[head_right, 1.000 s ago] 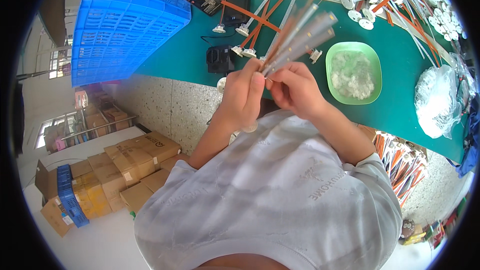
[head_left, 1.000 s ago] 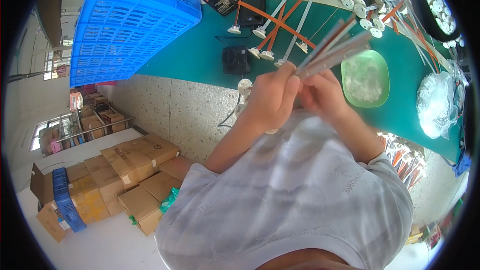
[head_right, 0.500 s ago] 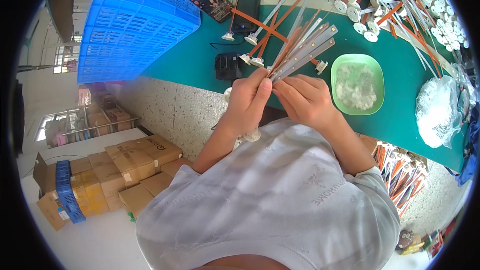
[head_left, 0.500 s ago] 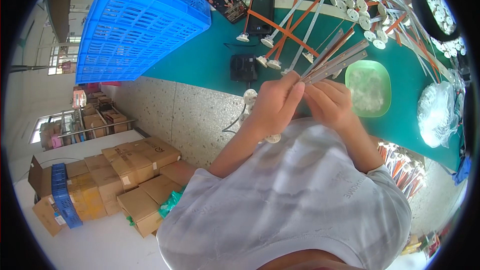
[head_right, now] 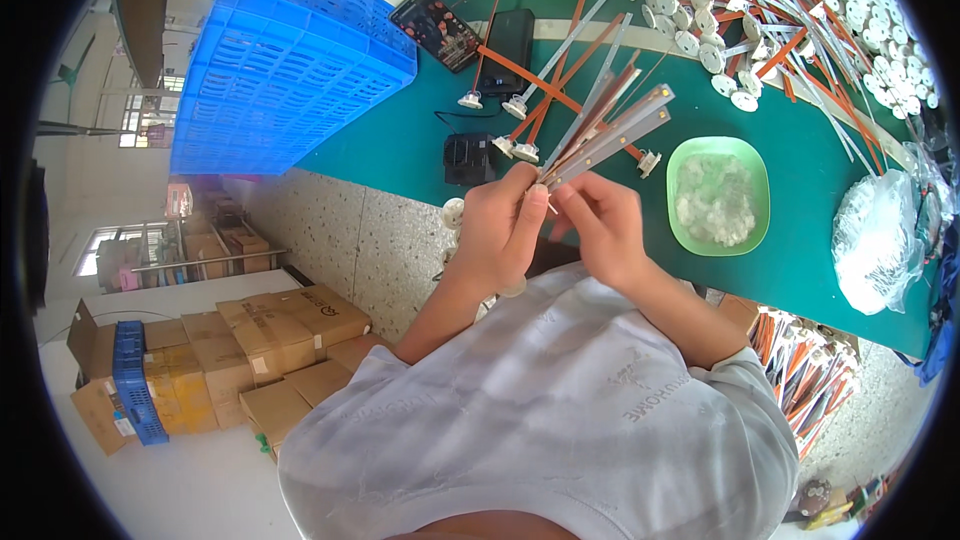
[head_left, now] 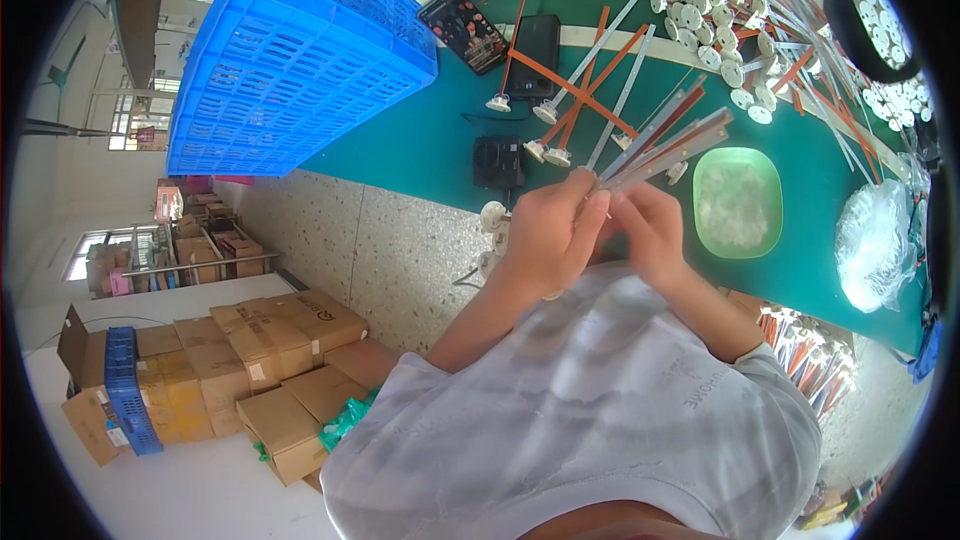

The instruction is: The person bundles light strip assemblies using rubber bands and attaches small plastic components from a bowl onto the bases of individual light strips by hand.

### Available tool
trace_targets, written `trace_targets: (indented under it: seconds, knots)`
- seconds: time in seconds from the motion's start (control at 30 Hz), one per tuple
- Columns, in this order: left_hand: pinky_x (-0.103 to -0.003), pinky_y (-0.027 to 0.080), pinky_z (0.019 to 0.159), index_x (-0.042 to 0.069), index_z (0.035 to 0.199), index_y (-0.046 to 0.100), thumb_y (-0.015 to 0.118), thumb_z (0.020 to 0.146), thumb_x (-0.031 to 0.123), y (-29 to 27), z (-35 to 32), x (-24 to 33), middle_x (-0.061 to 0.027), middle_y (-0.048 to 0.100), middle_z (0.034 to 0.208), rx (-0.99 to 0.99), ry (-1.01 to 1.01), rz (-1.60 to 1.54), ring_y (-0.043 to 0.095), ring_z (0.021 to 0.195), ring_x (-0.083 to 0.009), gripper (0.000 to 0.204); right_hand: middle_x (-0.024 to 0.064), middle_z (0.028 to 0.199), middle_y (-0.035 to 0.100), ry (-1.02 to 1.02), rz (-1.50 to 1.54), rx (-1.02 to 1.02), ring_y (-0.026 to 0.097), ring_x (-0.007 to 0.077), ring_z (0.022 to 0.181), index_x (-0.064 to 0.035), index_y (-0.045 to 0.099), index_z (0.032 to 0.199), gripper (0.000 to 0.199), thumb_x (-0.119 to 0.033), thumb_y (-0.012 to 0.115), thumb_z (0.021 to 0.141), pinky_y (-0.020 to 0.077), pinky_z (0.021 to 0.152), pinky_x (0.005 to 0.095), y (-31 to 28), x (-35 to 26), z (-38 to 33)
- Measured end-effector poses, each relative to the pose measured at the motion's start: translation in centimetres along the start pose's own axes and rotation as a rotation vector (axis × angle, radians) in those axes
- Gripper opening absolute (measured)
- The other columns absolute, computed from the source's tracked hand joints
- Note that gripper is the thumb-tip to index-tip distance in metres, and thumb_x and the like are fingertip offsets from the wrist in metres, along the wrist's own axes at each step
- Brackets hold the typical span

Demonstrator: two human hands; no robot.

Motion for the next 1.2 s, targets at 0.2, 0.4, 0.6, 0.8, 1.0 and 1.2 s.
trace_targets:
  seconds: [0.2, 0.4, 0.6, 0.8, 1.0, 1.2]
  knots:
    - [-0.036, 0.039, 0.050, -0.001, 0.087, 0.056, 0.049, 0.099, 0.024, 0.2, 0.3, 0.3, -0.0158, 0.054, 0.063, -0.018, -0.010, 0.055, 0.053, 0.052, -0.0292, 0.028, 0.0118, 0.078, 0.063, -0.750, -0.597, 0.034, 0.062, 0.0256, 0.061, 0.0034, 0.065, 0.096, 0.023, 0.004, 0.071, 0.074, 0.0506, 0.054, 0.0335, 1.2, -6.5, -1.1]
    - [-0.036, 0.041, 0.052, 0.000, 0.088, 0.056, 0.050, 0.099, 0.024, 0.9, 0.2, -0.1, -0.0149, 0.056, 0.063, -0.090, -0.067, 0.097, 0.056, 0.054, -0.0307, 0.027, 0.0129, 0.079, 0.063, -0.662, -0.634, -0.101, 0.061, 0.0248, 0.059, 0.0035, 0.064, 0.093, 0.019, 0.002, 0.071, 0.074, 0.0490, 0.050, 0.0323, 0.9, -4.6, -1.3]
    - [-0.033, 0.045, 0.054, 0.000, 0.084, 0.055, 0.050, 0.099, 0.023, 1.5, -0.3, 0.3, -0.0129, 0.060, 0.063, -0.249, -0.099, -0.195, 0.061, 0.057, -0.0290, 0.028, 0.0095, 0.073, 0.064, 0.773, 0.956, -0.209, 0.060, 0.0176, 0.057, 0.0028, 0.064, 0.092, 0.010, -0.006, 0.060, 0.092, 0.0490, 0.051, 0.0310, 3.0, 4.7, -3.4]
    - [-0.032, 0.043, 0.053, 0.000, 0.084, 0.055, 0.050, 0.099, 0.023, 0.7, -0.1, -0.3, -0.0113, 0.056, 0.061, -0.192, -0.051, -0.009, 0.059, 0.055, -0.0222, 0.028, 0.0097, 0.079, 0.066, 0.624, 0.744, -0.146, 0.061, 0.0177, 0.060, 0.0029, 0.063, 0.095, 0.009, -0.003, 0.063, 0.088, 0.0508, 0.055, 0.0309, 2.7, 4.1, -2.8]
    - [-0.043, 0.043, 0.055, 0.002, 0.090, 0.057, 0.052, 0.097, 0.023, -0.1, -0.1, -0.4, -0.0202, 0.057, 0.066, -0.117, -0.135, -0.007, 0.059, 0.064, -0.0402, 0.023, 0.0101, 0.080, 0.066, -0.719, -0.508, 0.039, 0.061, 0.0263, 0.059, 0.0008, 0.065, 0.096, 0.029, 0.005, 0.071, 0.068, 0.0509, 0.056, 0.0318, 1.1, -7.6, -1.5]
    - [-0.032, 0.041, 0.053, -0.001, 0.084, 0.056, 0.049, 0.100, 0.020, 0.1, -0.5, 0.1, -0.0128, 0.053, 0.063, -0.116, -0.078, 0.026, 0.052, 0.054, -0.0207, 0.027, 0.0094, 0.078, 0.066, -0.705, -0.569, -0.016, 0.064, 0.0231, 0.062, 0.0024, 0.065, 0.095, 0.023, 0.004, 0.072, 0.073, 0.0516, 0.056, 0.0312, 1.4, -6.4, -2.2]
Point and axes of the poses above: each hand's wrist, its own z-axis towards the middle knuckle, its own y-axis out of the palm, x = y × z, the point moved 9 cm from there along z, towards the middle knuckle
